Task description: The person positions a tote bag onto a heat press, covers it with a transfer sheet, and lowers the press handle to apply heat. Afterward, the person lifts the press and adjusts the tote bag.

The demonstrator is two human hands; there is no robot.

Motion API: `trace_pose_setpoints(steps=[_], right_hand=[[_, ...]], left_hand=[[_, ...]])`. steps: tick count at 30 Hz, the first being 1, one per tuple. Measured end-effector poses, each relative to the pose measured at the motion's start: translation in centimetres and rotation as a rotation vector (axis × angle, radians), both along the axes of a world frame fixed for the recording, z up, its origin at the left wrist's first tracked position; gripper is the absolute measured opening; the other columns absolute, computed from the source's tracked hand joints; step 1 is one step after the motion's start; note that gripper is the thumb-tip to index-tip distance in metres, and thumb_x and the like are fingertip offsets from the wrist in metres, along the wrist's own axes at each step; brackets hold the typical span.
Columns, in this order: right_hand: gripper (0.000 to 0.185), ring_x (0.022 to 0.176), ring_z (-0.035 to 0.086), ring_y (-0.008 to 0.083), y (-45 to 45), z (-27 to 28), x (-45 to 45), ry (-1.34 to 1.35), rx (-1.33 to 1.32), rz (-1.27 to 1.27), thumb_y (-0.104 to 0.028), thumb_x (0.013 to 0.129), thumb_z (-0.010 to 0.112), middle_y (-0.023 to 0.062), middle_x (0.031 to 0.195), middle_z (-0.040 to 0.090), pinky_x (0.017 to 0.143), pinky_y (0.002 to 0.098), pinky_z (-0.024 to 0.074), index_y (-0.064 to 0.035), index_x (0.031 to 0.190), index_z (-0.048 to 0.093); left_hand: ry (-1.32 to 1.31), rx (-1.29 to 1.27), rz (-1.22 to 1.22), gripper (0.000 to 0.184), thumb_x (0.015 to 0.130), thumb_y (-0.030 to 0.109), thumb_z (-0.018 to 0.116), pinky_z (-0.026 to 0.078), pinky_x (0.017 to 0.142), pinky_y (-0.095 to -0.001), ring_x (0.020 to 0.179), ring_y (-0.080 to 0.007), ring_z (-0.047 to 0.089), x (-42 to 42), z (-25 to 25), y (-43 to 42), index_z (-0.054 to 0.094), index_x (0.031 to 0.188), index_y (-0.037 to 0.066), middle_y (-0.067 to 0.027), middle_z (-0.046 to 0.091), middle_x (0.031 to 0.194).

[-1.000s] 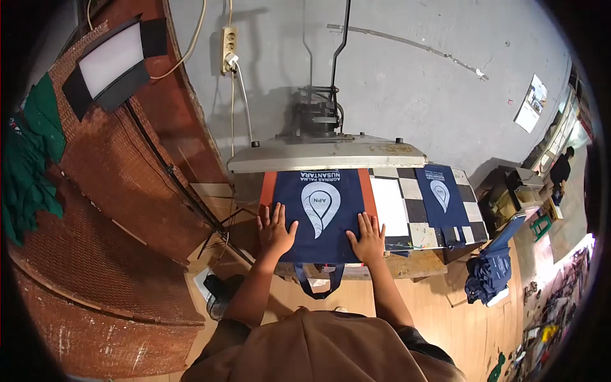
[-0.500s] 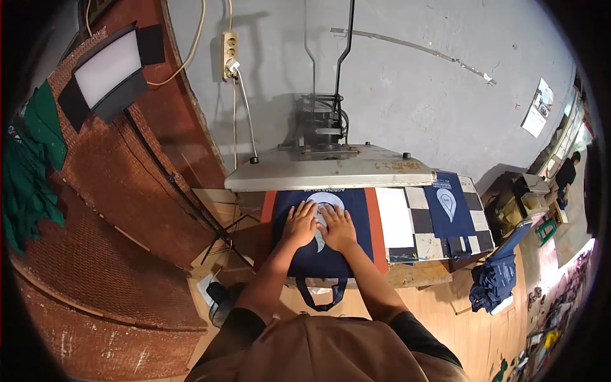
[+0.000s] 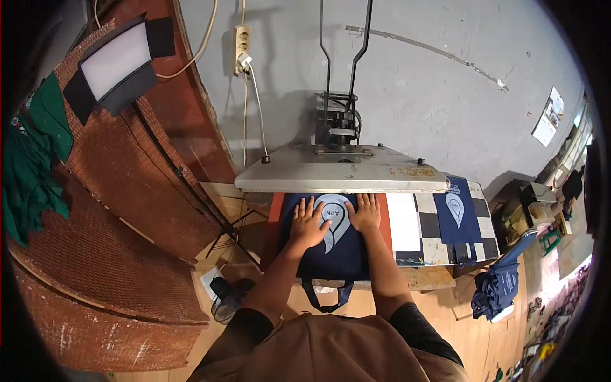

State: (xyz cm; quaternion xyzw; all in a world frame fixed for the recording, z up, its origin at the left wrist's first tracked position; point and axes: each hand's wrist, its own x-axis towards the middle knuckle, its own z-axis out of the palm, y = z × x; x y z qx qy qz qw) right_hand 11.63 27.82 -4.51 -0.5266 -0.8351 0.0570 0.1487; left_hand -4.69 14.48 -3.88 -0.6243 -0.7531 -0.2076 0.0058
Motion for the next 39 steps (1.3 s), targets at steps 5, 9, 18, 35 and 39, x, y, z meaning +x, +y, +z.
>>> trace_pose_setpoints(steps=[5,9,18,35,39], right_hand=[[0.075,0.148,0.022,0.0279,-1.6,-1.0,1.0,0.041,0.032,-0.091,-0.060,0.095,0.040,0.0072,0.158,0.031,0.120,0.0429,0.0161,-0.0106,0.151,0.033],[0.071,0.147,0.023,0.0294,-4.4,-0.8,2.8,0.029,0.037,-0.095,-0.055,0.097,0.038,0.0098,0.158,0.029,0.120,0.0434,0.0164,-0.0095,0.152,0.032],[0.054,0.143,0.031,0.0365,-9.3,-0.9,7.6,0.137,0.104,0.073,-0.037,0.097,0.049,0.0143,0.153,0.037,0.117,0.0463,0.0233,-0.0137,0.146,0.042],[0.051,0.136,0.038,0.0400,-19.0,2.4,5.8,0.254,0.160,0.312,-0.031,0.093,0.058,0.0175,0.144,0.046,0.113,0.0545,0.0268,-0.0095,0.138,0.050],[0.053,0.137,0.039,0.0370,-19.3,0.5,5.1,0.187,0.129,0.333,-0.037,0.095,0.054,0.0146,0.147,0.045,0.114,0.0512,0.0274,-0.0112,0.141,0.048]], left_hand=[[0.029,-0.112,0.059,0.069,0.094,0.051,0.050,0.006,0.118,-0.0580,0.148,-0.0376,0.014,0.5,0.9,-0.4,0.031,0.152,0.019,-0.0136,0.021,0.160],[0.033,-0.135,0.050,0.069,0.094,0.053,0.048,0.006,0.117,-0.0594,0.148,-0.0373,0.014,0.5,1.0,-0.4,0.031,0.152,0.020,-0.0127,0.021,0.160],[0.029,-0.091,0.014,0.068,0.095,0.052,0.047,0.011,0.119,-0.0534,0.148,-0.0337,0.019,0.4,0.0,-1.4,0.033,0.151,0.016,-0.0106,0.026,0.159],[0.007,0.071,-0.098,0.052,0.095,0.032,0.054,0.022,0.114,-0.0575,0.139,-0.0328,0.036,6.0,0.2,-13.1,0.048,0.140,0.008,-0.0098,0.044,0.149],[-0.017,0.124,-0.112,0.052,0.095,0.033,0.054,0.022,0.115,-0.0551,0.139,-0.0319,0.037,4.9,0.2,-13.6,0.047,0.141,0.009,-0.0091,0.043,0.149]])
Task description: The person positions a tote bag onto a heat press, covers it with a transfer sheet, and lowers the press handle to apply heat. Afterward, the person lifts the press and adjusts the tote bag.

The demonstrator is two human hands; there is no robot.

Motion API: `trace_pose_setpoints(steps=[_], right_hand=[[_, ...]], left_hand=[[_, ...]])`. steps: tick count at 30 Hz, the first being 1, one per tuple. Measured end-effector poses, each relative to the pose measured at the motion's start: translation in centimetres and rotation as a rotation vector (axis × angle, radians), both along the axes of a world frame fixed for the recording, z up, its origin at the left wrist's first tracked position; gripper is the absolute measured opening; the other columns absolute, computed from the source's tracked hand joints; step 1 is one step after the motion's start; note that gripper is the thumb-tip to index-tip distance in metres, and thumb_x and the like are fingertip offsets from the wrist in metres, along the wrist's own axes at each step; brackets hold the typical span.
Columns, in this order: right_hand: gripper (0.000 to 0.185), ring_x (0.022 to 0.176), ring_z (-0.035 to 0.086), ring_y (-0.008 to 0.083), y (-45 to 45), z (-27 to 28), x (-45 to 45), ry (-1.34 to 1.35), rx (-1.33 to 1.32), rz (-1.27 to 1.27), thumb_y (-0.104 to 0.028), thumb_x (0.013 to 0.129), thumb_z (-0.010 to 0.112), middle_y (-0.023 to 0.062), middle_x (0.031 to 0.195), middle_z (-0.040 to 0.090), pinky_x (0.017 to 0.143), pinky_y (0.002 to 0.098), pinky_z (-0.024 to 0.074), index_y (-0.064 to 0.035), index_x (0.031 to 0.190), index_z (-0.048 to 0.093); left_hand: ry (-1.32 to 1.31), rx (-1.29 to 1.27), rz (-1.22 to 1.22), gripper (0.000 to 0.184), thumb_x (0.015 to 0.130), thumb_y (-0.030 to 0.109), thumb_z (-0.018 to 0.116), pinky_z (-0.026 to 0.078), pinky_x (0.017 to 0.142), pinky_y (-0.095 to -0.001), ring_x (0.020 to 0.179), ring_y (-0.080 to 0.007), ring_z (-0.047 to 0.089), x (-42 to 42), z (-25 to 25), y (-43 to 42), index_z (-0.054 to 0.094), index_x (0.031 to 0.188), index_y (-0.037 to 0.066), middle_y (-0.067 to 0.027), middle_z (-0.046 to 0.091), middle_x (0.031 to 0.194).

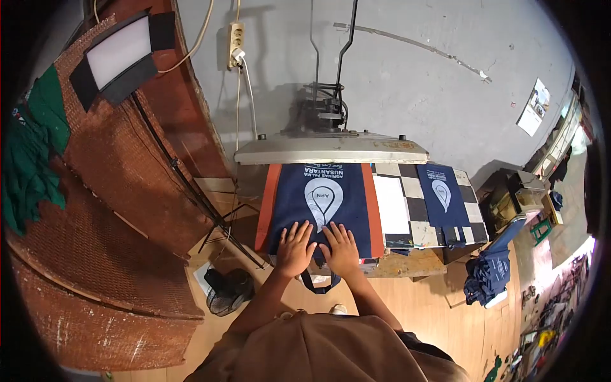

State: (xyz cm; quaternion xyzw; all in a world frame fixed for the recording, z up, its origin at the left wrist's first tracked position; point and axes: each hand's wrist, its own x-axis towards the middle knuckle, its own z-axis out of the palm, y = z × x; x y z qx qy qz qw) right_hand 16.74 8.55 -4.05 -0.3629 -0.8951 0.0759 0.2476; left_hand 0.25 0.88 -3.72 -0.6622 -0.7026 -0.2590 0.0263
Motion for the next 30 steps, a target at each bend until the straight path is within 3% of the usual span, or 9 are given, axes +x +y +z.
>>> trace_pose_setpoints(steps=[6,10,11,13,15,17,21,30], right_hand=[[0.055,0.140,0.037,0.0325,0.6,-0.1,4.0,-0.037,-0.047,-0.103,-0.039,0.096,0.053,0.0105,0.151,0.042,0.116,0.0483,0.0240,-0.0138,0.145,0.044],[0.050,0.136,0.042,0.0348,0.6,-0.2,7.7,-0.026,0.073,-0.187,-0.035,0.095,0.056,0.0093,0.145,0.049,0.116,0.0483,0.0253,-0.0151,0.140,0.051],[0.047,0.136,0.042,0.0350,0.7,-0.4,8.7,0.027,0.007,-0.153,-0.032,0.095,0.057,0.0106,0.143,0.051,0.116,0.0482,0.0255,-0.0140,0.138,0.053],[0.036,0.133,0.045,0.0351,0.4,0.1,9.8,0.181,-0.080,-0.083,-0.017,0.090,0.063,0.0144,0.134,0.058,0.114,0.0481,0.0292,-0.0093,0.125,0.064],[0.033,0.132,0.047,0.0351,0.3,0.3,11.1,0.230,-0.121,-0.039,-0.012,0.087,0.064,0.0147,0.131,0.060,0.114,0.0474,0.0304,-0.0074,0.119,0.067],[0.025,0.127,0.053,0.0353,0.1,0.3,11.6,0.353,-0.171,-0.004,0.001,0.078,0.068,0.0155,0.121,0.066,0.110,0.0451,0.0366,-0.0023,0.102,0.072],[0.023,0.123,0.056,0.0336,0.1,0.5,12.0,0.431,-0.234,0.016,0.006,0.074,0.068,0.0168,0.117,0.068,0.105,0.0428,0.0426,0.0016,0.095,0.072],[0.014,0.120,0.058,0.0342,-0.1,-1.0,11.3,0.587,-0.262,-0.057,0.005,0.080,0.065,0.0164,0.108,0.070,0.105,0.0427,0.0419,0.0014,0.091,0.072]], left_hand=[[0.108,0.000,0.199,0.052,0.096,0.033,0.052,0.022,0.115,-0.0564,0.138,-0.0323,0.037,-2.9,0.1,-2.9,0.044,0.144,0.012,-0.0065,0.043,0.150],[-0.036,0.158,0.146,0.041,0.096,0.026,0.054,0.023,0.113,-0.0586,0.133,-0.0348,0.043,-4.7,-0.5,-4.8,0.056,0.134,0.009,-0.0101,0.053,0.140],[-0.146,0.260,0.064,0.029,0.094,0.018,0.058,0.033,0.110,-0.0537,0.126,-0.0350,0.050,-4.9,0.1,-5.4,0.067,0.118,0.006,-0.0121,0.062,0.128],[-0.244,0.263,-0.005,0.024,0.091,0.016,0.061,0.037,0.108,-0.0505,0.123,-0.0342,0.053,-5.5,-0.1,-6.5,0.069,0.112,0.007,-0.0108,0.064,0.123],[-0.293,0.291,-0.077,0.015,0.085,0.009,0.069,0.047,0.101,-0.0417,0.117,-0.0307,0.058,-6.1,-0.1,-7.2,0.073,0.099,0.007,-0.0078,0.068,0.116],[-0.335,0.279,-0.079,0.014,0.084,0.010,0.070,0.048,0.098,-0.0410,0.116,-0.0297,0.060,-6.9,-0.3,-7.6,0.073,0.098,0.007,-0.0074,0.068,0.114],[-0.335,0.271,-0.104,0.013,0.083,0.012,0.073,0.051,0.093,-0.0393,0.110,-0.0269,0.063,-7.9,-0.3,-7.7,0.075,0.095,0.007,-0.0062,0.071,0.108],[-0.358,0.299,-0.147,0.012,0.084,0.009,0.071,0.052,0.090,-0.0397,0.106,-0.0291,0.064,-8.3,-0.7,-7.4,0.073,0.095,0.004,-0.0103,0.070,0.106]])
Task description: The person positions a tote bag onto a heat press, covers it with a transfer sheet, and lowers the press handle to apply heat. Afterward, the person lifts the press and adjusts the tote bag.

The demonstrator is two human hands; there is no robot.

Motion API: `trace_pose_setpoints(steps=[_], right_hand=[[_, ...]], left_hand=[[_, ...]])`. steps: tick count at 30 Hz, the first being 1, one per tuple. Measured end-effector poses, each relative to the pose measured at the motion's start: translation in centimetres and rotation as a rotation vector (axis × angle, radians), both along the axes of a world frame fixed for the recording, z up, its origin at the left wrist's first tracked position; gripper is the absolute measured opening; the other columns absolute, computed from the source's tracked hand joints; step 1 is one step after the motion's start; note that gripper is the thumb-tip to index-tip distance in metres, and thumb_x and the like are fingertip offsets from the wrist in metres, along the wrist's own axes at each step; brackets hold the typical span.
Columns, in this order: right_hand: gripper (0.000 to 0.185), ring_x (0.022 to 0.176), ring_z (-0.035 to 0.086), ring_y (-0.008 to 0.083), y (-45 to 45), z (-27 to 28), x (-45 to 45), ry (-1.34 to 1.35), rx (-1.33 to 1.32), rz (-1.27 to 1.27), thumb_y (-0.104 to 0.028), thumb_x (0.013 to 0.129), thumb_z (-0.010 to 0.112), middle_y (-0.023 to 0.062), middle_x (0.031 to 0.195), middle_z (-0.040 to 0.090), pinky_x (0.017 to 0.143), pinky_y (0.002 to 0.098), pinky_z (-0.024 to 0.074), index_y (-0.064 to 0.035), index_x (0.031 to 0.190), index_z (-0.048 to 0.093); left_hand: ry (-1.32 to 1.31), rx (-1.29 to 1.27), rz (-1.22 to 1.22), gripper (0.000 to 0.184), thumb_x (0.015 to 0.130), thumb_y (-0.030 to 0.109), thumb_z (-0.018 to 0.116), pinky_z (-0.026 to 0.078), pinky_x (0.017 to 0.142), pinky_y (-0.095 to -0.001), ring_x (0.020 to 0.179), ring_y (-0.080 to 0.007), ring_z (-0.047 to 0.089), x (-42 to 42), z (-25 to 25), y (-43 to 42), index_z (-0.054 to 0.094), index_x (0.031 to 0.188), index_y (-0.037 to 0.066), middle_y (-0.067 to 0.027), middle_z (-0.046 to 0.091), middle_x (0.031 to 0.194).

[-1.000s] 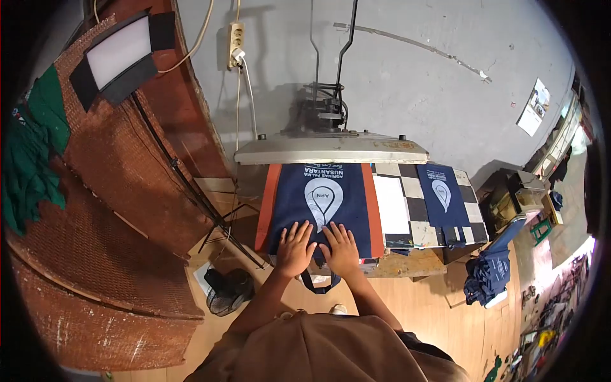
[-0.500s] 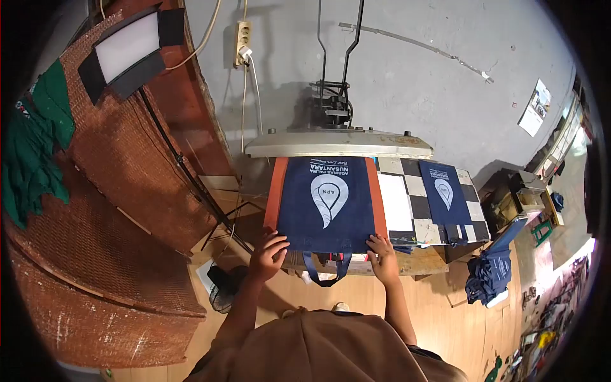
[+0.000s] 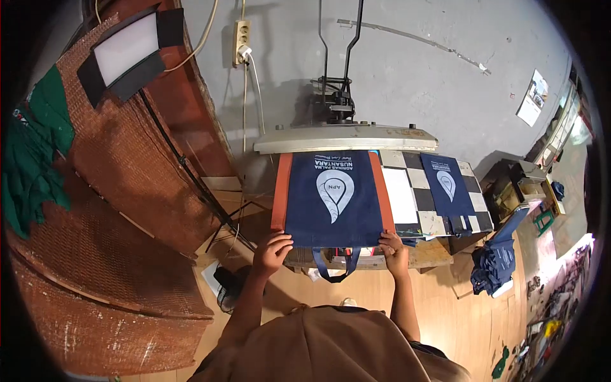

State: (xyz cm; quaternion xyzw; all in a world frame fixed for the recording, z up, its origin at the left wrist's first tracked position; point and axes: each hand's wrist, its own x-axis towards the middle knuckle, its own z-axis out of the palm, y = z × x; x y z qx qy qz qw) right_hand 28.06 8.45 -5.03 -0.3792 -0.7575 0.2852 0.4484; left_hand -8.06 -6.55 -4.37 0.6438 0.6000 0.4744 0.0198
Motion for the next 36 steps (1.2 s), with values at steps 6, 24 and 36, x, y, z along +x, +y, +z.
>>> trace_pose_setpoints(steps=[6,24,36], right_hand=[[0.013,0.110,0.060,0.0338,-1.0,1.6,-1.9,0.020,-0.055,-0.110,0.002,0.079,0.067,0.0160,0.109,0.068,0.099,0.0422,0.0448,0.0006,0.091,0.072],[0.016,0.100,0.062,0.0331,4.1,-0.4,4.4,-0.093,0.154,-0.223,0.003,0.082,0.060,0.0157,0.102,0.066,0.089,0.0408,0.0478,-0.0022,0.094,0.069],[0.020,0.083,0.068,0.0237,21.1,-8.3,18.1,-0.025,-0.187,-0.179,-0.002,0.086,0.059,0.0140,0.095,0.068,0.073,0.0333,0.0525,-0.0003,0.104,0.068]], left_hand=[[0.035,-0.019,-0.035,0.015,0.086,0.011,0.069,0.050,0.091,-0.0430,0.105,-0.0326,0.062,0.8,2.2,0.4,0.069,0.099,0.004,-0.0104,0.067,0.109],[0.163,0.010,0.137,0.015,0.078,0.008,0.068,0.042,0.091,-0.0436,0.099,-0.0282,0.058,7.5,3.4,7.9,0.066,0.092,0.011,-0.0032,0.063,0.101],[0.123,-0.002,-0.017,0.029,0.079,0.005,0.068,0.047,0.089,-0.0420,0.106,-0.0335,0.058,28.3,3.2,22.7,0.062,0.107,0.006,-0.0126,0.061,0.110]])
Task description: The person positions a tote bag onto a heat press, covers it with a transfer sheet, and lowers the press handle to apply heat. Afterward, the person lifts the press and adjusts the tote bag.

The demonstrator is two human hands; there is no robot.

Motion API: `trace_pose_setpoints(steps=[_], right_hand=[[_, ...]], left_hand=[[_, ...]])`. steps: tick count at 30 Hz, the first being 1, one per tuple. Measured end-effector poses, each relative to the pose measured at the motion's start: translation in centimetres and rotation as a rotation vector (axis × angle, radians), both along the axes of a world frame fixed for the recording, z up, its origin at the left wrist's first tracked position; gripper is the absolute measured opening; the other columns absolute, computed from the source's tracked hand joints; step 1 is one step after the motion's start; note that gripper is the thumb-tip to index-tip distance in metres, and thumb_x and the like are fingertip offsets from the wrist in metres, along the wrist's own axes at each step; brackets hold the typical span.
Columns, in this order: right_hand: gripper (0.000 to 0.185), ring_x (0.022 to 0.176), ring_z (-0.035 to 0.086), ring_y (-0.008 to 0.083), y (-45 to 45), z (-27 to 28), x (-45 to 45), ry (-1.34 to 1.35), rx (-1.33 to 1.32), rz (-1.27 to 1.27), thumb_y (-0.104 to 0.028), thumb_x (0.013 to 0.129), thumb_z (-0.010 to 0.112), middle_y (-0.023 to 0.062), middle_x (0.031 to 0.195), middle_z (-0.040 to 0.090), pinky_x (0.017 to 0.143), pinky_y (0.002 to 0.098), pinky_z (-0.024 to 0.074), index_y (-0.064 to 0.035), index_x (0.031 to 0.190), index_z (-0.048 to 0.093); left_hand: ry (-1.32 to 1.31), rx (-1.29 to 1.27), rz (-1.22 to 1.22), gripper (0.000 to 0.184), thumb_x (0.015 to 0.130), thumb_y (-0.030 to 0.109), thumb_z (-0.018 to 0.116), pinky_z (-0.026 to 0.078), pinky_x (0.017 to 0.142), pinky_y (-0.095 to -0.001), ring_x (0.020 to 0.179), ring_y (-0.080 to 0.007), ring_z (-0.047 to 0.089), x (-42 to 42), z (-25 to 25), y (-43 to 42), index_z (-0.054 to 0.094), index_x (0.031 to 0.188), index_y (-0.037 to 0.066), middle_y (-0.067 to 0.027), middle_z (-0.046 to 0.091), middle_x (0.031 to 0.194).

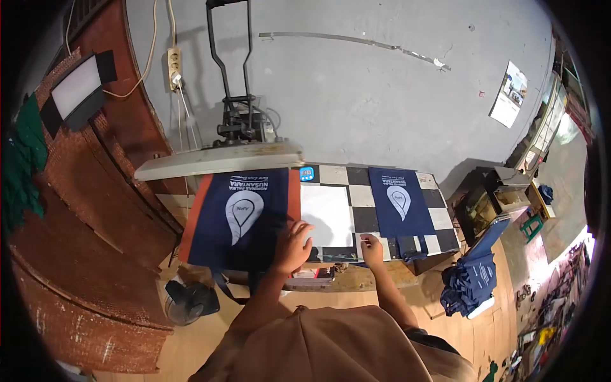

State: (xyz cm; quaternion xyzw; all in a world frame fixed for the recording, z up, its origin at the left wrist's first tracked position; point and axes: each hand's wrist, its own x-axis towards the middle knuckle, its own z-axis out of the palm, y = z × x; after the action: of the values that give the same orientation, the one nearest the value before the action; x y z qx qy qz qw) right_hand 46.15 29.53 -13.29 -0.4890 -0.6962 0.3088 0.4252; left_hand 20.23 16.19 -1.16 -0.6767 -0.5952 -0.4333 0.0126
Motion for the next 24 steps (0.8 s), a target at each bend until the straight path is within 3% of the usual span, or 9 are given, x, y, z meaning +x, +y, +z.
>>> trace_pose_setpoints(steps=[4,6,7,8,10,14,16,17,24], right_hand=[[0.023,0.080,0.069,0.0256,4.1,-4.4,2.0,0.026,-0.063,0.062,-0.006,0.086,0.060,0.0165,0.089,0.070,0.073,0.0339,0.0539,0.0007,0.107,0.067],[0.025,0.082,0.068,0.0232,5.4,-6.2,2.3,-0.117,-0.112,0.131,-0.009,0.086,0.063,0.0124,0.090,0.069,0.075,0.0329,0.0529,-0.0004,0.109,0.067],[0.031,0.081,0.069,0.0292,6.0,-7.3,2.2,-0.138,-0.116,0.180,-0.010,0.082,0.066,0.0174,0.093,0.070,0.073,0.0359,0.0541,0.0015,0.111,0.066],[0.035,0.082,0.067,0.0298,6.2,-8.6,2.1,-0.062,-0.209,0.203,-0.010,0.080,0.067,0.0160,0.085,0.069,0.078,0.0374,0.0533,0.0010,0.113,0.065],[0.041,0.084,0.063,0.0304,7.2,-8.7,2.3,-0.347,-0.201,0.426,-0.011,0.078,0.069,0.0158,0.083,0.065,0.083,0.0379,0.0516,0.0006,0.116,0.063],[0.046,0.086,0.059,0.0309,6.7,-10.8,2.3,-0.245,-0.023,0.332,-0.014,0.076,0.072,0.0155,0.084,0.062,0.085,0.0386,0.0498,-0.0004,0.119,0.062],[0.049,0.095,0.057,0.0250,7.0,-9.8,2.4,-0.227,-0.252,0.322,-0.011,0.080,0.072,0.0126,0.095,0.058,0.087,0.0351,0.0491,-0.0039,0.127,0.060],[0.049,0.094,0.057,0.0262,7.1,-9.5,2.4,-0.237,-0.284,0.316,-0.011,0.081,0.071,0.0149,0.102,0.055,0.089,0.0357,0.0489,-0.0054,0.128,0.060],[0.049,0.093,0.057,0.0272,6.7,-10.1,2.0,-0.192,-0.275,0.255,-0.010,0.077,0.070,0.0163,0.100,0.056,0.086,0.0362,0.0495,-0.0063,0.126,0.062]], left_hand=[[0.107,-0.106,0.015,0.035,0.079,0.013,0.070,0.046,0.091,-0.0451,0.111,-0.0304,0.055,4.1,-3.4,3.8,0.062,0.113,0.011,-0.0095,0.058,0.119],[0.136,-0.263,0.035,0.039,0.081,0.018,0.070,0.046,0.090,-0.0464,0.113,-0.0317,0.055,6.0,-5.1,4.8,0.060,0.118,0.012,-0.0098,0.055,0.126],[0.135,-0.411,0.025,0.045,0.083,0.021,0.069,0.046,0.098,-0.0447,0.118,-0.0342,0.053,6.7,-5.4,5.2,0.057,0.125,0.011,-0.0117,0.051,0.132],[0.140,-0.480,0.045,0.047,0.082,0.022,0.071,0.046,0.098,-0.0451,0.118,-0.0339,0.054,7.2,-6.5,5.7,0.057,0.126,0.012,-0.0112,0.050,0.134],[0.151,-0.603,0.093,0.051,0.080,0.024,0.072,0.045,0.100,-0.0450,0.121,-0.0334,0.052,7.7,-9.2,6.6,0.056,0.127,0.014,-0.0114,0.047,0.137],[0.183,-0.606,0.156,0.058,0.080,0.028,0.073,0.042,0.104,-0.0477,0.127,-0.0374,0.045,6.8,-14.7,7.4,0.053,0.133,0.014,-0.0144,0.042,0.142],[0.235,-0.543,0.267,0.066,0.081,0.033,0.073,0.037,0.106,-0.0540,0.136,-0.0417,0.034,6.1,-17.4,7.2,0.048,0.139,0.014,-0.0173,0.034,0.150],[0.231,-0.516,0.284,0.071,0.082,0.039,0.071,0.031,0.108,-0.0588,0.140,-0.0429,0.028,5.5,-19.2,7.2,0.044,0.144,0.016,-0.0165,0.031,0.152],[0.221,-0.774,0.319,0.066,0.088,0.046,0.063,0.030,0.108,-0.0599,0.139,-0.0389,0.031,7.3,-17.1,6.0,0.043,0.144,0.018,-0.0141,0.031,0.153]])
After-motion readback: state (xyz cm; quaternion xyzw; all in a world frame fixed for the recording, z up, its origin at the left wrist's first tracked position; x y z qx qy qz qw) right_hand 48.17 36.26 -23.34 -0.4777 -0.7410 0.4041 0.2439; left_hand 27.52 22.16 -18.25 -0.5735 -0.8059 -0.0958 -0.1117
